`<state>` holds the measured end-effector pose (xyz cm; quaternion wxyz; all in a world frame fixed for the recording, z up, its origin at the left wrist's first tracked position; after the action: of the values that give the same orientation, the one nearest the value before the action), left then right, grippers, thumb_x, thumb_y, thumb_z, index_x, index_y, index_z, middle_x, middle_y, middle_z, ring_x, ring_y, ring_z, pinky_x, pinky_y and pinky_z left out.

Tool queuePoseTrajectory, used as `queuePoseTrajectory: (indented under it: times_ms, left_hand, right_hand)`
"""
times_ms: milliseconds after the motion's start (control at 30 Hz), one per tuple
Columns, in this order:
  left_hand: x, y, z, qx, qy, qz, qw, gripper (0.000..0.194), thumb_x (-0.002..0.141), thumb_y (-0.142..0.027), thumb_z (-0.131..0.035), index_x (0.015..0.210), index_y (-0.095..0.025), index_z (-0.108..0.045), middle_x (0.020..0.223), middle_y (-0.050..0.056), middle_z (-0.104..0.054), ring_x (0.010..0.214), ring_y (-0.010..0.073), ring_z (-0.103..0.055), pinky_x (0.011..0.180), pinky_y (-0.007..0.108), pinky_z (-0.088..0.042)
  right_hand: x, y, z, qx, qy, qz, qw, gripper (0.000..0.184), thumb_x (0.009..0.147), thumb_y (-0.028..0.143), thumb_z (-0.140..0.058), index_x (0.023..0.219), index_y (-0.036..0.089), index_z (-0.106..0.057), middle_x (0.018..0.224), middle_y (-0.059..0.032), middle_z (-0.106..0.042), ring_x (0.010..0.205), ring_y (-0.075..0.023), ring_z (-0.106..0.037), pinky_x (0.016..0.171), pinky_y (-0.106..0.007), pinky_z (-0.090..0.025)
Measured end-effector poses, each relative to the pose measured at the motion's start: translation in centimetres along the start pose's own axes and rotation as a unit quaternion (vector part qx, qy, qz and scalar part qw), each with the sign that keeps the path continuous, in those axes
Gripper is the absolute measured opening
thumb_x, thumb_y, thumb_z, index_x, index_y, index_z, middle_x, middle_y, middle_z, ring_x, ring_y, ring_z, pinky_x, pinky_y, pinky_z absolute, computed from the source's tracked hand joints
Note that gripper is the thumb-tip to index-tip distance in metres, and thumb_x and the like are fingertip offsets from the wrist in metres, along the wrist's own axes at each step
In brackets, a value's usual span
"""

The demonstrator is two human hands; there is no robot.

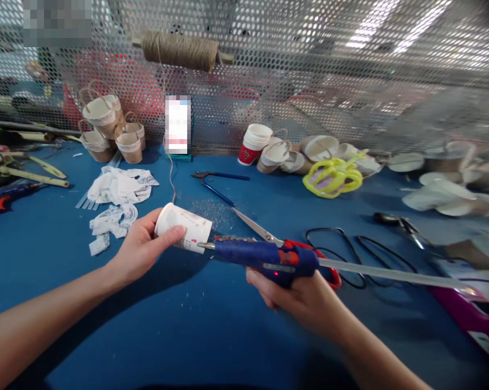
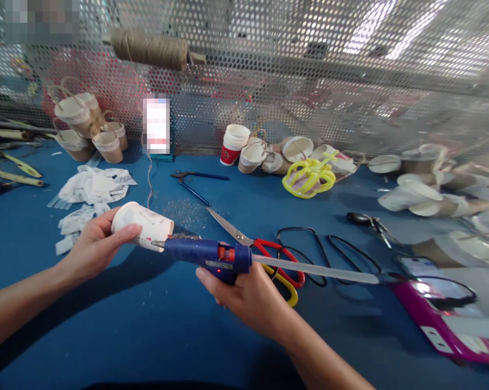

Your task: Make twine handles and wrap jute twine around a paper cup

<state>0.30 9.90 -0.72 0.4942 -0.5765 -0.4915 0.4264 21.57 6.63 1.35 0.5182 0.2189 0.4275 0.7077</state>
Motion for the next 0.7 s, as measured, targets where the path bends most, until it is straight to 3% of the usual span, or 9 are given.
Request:
queuePoseTrajectory:
  times_ms: [367, 700]
  left_hand:
    - [-0.6, -1.2, -0.1, 0.085, -0.025, -0.020, 0.996, 0.025, 0.070, -0.032, -0.068, 0.089, -0.018, -0.064, 0.075, 0.001, -0.068, 0.064, 0.0122, -0.060, 0.057, 0.019, -0.049]
    - [-0.6, -0.8, 0.0, 0.077, -0.013, -0.014, 0.997, 0.025, 0.071, -0.030, -0.067, 0.092, -0.018, -0.064, 0.078, 0.002, -0.069, 0.067, 0.0138, -0.061, 0.059, 0.021, -0.050]
  right_hand:
    - [0.7, 0.4, 0.4, 0.141, 0.022, 0.013, 0.990, 0.025, 0.083, 0.037, -0.047, 0.073, 0.015, -0.051, 0.040, 0.0068, -0.044, 0.036, -0.0055, -0.040, 0.039, -0.020, -0.034]
    - [0.6, 0.5, 0.0, 0.158, 0.039, -0.004, 0.987, 0.025, 0.083, 0.038, -0.047, 0.073, 0.015, -0.051, 0.040, 0.0066, -0.044, 0.036, -0.0056, -0.039, 0.040, -0.020, -0.033]
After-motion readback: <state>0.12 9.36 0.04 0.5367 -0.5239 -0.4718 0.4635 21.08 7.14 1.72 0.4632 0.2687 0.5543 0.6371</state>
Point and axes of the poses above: each hand's wrist, its own x-axis towards the middle knuckle, its own z-axis out of the back of the hand, y = z × x, the point moved 6 cm from there along x, towards the middle knuckle
